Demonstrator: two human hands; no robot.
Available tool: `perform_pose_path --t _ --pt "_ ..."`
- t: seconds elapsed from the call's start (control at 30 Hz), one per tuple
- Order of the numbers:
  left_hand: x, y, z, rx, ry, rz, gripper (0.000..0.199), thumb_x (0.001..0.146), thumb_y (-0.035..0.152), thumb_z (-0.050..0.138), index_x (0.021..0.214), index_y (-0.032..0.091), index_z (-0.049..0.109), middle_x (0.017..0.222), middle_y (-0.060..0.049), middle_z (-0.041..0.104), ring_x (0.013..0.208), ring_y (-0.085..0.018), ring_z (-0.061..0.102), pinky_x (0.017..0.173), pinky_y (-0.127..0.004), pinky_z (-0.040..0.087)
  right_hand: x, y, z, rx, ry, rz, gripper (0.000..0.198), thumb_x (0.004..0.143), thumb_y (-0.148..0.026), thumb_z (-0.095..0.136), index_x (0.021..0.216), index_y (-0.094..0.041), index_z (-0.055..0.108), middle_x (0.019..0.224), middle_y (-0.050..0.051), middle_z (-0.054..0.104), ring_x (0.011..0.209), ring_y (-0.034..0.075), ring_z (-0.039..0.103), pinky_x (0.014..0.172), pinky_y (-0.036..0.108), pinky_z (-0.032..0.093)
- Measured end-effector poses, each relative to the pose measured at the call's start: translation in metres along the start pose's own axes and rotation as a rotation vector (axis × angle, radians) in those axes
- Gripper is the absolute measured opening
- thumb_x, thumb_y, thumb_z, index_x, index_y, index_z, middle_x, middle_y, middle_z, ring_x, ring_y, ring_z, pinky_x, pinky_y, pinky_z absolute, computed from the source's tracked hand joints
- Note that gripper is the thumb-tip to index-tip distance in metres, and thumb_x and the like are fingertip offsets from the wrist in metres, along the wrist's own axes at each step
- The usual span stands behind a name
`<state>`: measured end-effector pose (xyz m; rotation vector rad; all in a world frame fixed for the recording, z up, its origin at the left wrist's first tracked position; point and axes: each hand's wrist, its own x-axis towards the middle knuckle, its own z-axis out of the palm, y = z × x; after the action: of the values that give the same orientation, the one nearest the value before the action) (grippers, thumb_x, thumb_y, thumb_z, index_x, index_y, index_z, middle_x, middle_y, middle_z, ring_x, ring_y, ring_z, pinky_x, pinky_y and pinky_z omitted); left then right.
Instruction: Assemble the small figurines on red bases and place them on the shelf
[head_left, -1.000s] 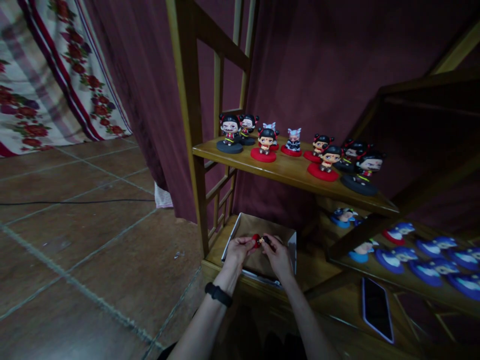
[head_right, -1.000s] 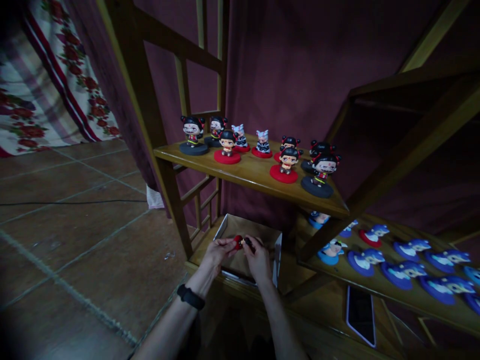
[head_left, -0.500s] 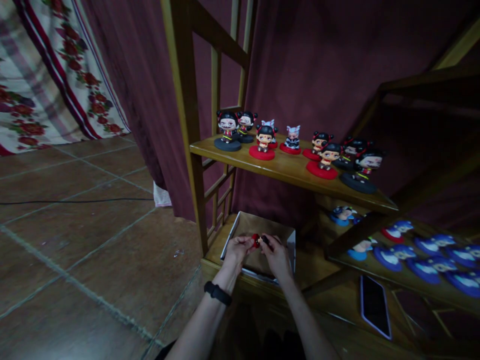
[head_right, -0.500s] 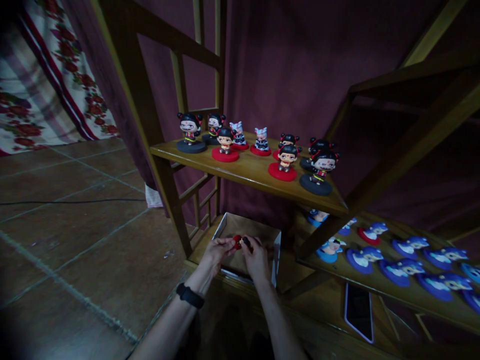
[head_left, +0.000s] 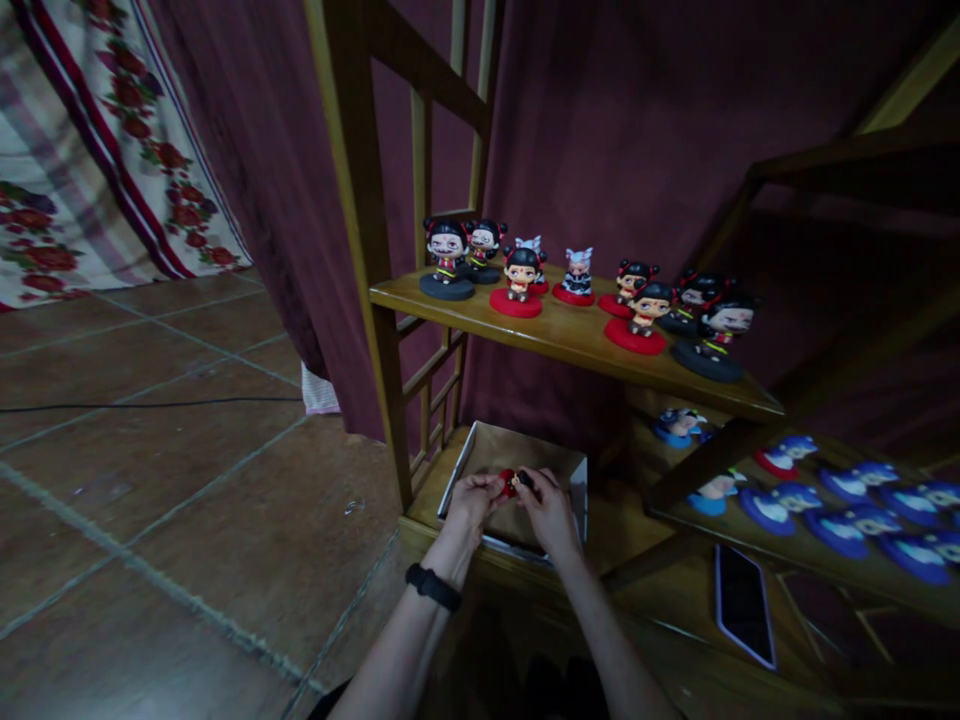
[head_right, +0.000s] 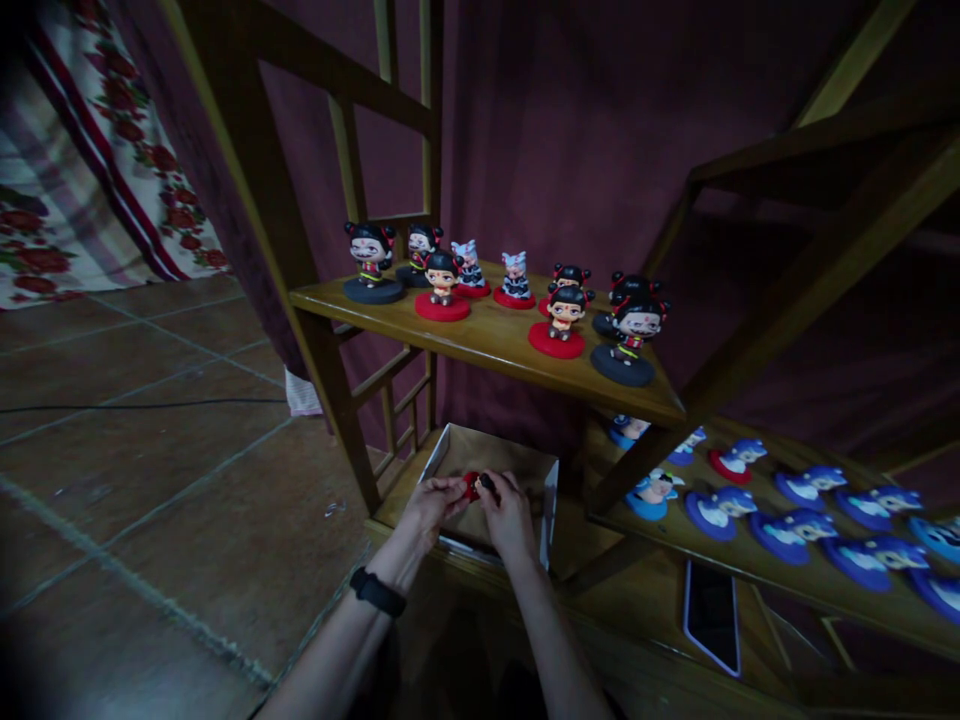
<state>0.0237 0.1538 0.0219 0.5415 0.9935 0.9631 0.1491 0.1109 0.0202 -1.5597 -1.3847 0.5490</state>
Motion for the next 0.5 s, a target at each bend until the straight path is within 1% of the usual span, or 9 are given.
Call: perform_pose_path --t 0.07,0.17,0.23,0.3,0.37,0.43,0.5 --pt "0.0008 0.0001 -0.0005 0.000 -0.005 -0.011 0.011 0.058 0.012 0.072 0.064 0.009 0.063 0.060 -0.005 0.063 0.056 -0.010 0.059 0.060 -0.023 0.050 0.0005 -0.0001 -0.0002 -0.028 -0.008 -0.023 0.031 0.078 -0.036 0.048 0.104 -0.025 0.061 0.092 0.006 0.058 0.081 0.018 0.058 0.069 0.028 0.049" --pt "0.0027 -0.0003 -0.0007 0.033 -0.047 -0.022 0.012 0.059 0.014 0.072 0.065 0.010 0.062 0.060 -0.004 0.063 0.054 -0.009 0.059 0.057 -0.021 0.049 0.0019 -0.0013 0.0000 -0.055 -0.029 -0.065 0.030 0.079 -0.034 0.047 0.105 -0.024 0.060 0.092 0.006 0.058 0.083 0.019 0.058 0.071 0.029 0.048" --pt "0.0042 -0.0008 -0.0002 0.063 -0.053 -0.001 0.013 0.059 0.015 0.072 0.063 0.010 0.061 0.058 -0.004 0.063 0.051 -0.009 0.058 0.053 -0.019 0.048 0.0029 -0.0018 0.0008 -0.040 -0.032 -0.086 0.030 0.078 -0.032 0.048 0.105 -0.025 0.060 0.092 0.006 0.059 0.082 0.018 0.058 0.072 0.030 0.048" --pt "0.0054 -0.0008 0.0005 0.071 -0.031 0.023 0.014 0.059 0.014 0.072 0.062 0.009 0.060 0.056 -0.003 0.062 0.048 -0.008 0.057 0.051 -0.017 0.047 0.0039 -0.0012 0.0023 0.011 -0.028 -0.088 0.031 0.077 -0.032 0.051 0.105 -0.026 0.060 0.093 0.006 0.060 0.081 0.018 0.059 0.073 0.030 0.048" --pt "0.0059 0.0001 0.0011 0.040 -0.016 0.009 0.012 0.060 0.012 0.071 0.065 0.009 0.060 0.057 -0.003 0.063 0.048 -0.008 0.058 0.052 -0.018 0.048 0.0050 0.0007 0.0038 0.087 -0.017 -0.048 0.036 0.074 -0.031 0.054 0.109 -0.026 0.057 0.094 0.005 0.062 0.080 0.018 0.060 0.074 0.031 0.048" --pt "0.0058 0.0018 0.0010 -0.028 -0.019 -0.040 0.011 0.062 0.009 0.069 0.070 0.009 0.061 0.062 -0.005 0.065 0.052 -0.010 0.060 0.055 -0.020 0.050 0.0061 0.0029 0.0043 0.166 0.023 0.038 0.042 0.072 -0.032 0.056 0.113 -0.026 0.054 0.092 0.004 0.064 0.080 0.018 0.060 0.075 0.032 0.048" --pt "0.0055 0.0035 0.0003 -0.104 -0.039 -0.090 0.012 0.064 0.006 0.067 0.075 0.009 0.061 0.069 -0.007 0.067 0.057 -0.011 0.063 0.057 -0.020 0.051 0.0071 0.0039 0.0037 0.248 0.066 0.136 0.043 0.070 -0.033 0.059 0.112 -0.025 0.055 0.093 0.004 0.065 0.083 0.018 0.059 0.078 0.034 0.047"
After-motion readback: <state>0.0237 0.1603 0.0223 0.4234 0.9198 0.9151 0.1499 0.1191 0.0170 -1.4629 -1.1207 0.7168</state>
